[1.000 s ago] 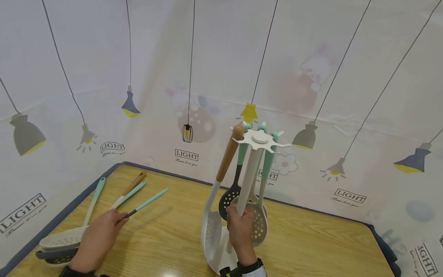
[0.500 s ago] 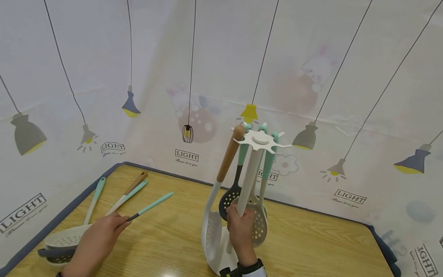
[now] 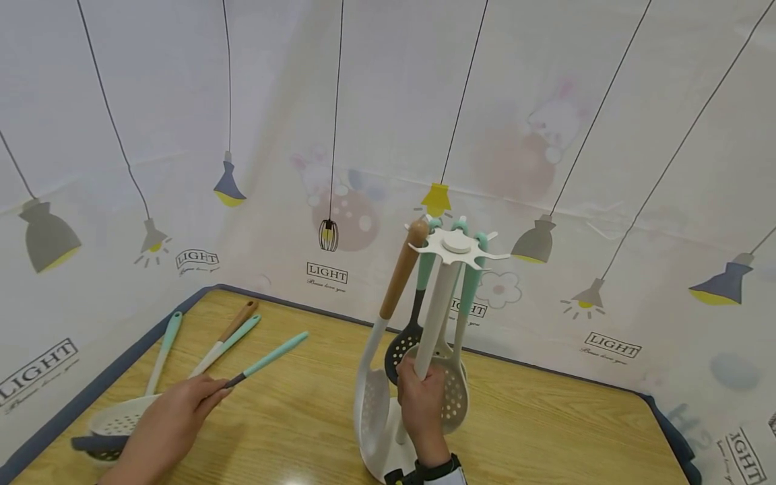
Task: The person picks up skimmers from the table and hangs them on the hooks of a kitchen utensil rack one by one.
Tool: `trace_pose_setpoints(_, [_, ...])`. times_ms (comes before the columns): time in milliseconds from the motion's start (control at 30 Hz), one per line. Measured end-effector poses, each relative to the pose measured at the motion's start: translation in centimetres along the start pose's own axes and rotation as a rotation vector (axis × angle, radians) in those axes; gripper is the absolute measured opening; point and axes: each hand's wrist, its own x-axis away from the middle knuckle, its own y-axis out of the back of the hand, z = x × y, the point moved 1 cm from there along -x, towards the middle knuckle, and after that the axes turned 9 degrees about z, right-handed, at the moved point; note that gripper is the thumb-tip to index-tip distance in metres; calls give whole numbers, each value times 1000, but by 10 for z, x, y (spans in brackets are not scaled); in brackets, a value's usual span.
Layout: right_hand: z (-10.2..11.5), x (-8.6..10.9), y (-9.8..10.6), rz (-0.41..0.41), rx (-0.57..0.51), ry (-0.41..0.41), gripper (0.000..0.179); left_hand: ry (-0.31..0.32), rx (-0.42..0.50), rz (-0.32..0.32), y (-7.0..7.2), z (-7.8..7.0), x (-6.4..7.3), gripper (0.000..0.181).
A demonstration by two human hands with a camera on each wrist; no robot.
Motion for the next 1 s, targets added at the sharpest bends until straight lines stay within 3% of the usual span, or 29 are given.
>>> trace_pose_setpoints(233, [0, 0, 0, -8, -8, -21, 40, 6, 42, -11, 6, -5, 3, 26])
trace_pose_setpoints(567, [-1, 1, 0, -2, -7, -9, 40, -28, 124, -83, 14, -13, 11, 23])
trace_pose_setpoints(1000, [0, 0, 0, -11, 6, -20, 38, -111, 142, -328, 18, -18, 23, 19])
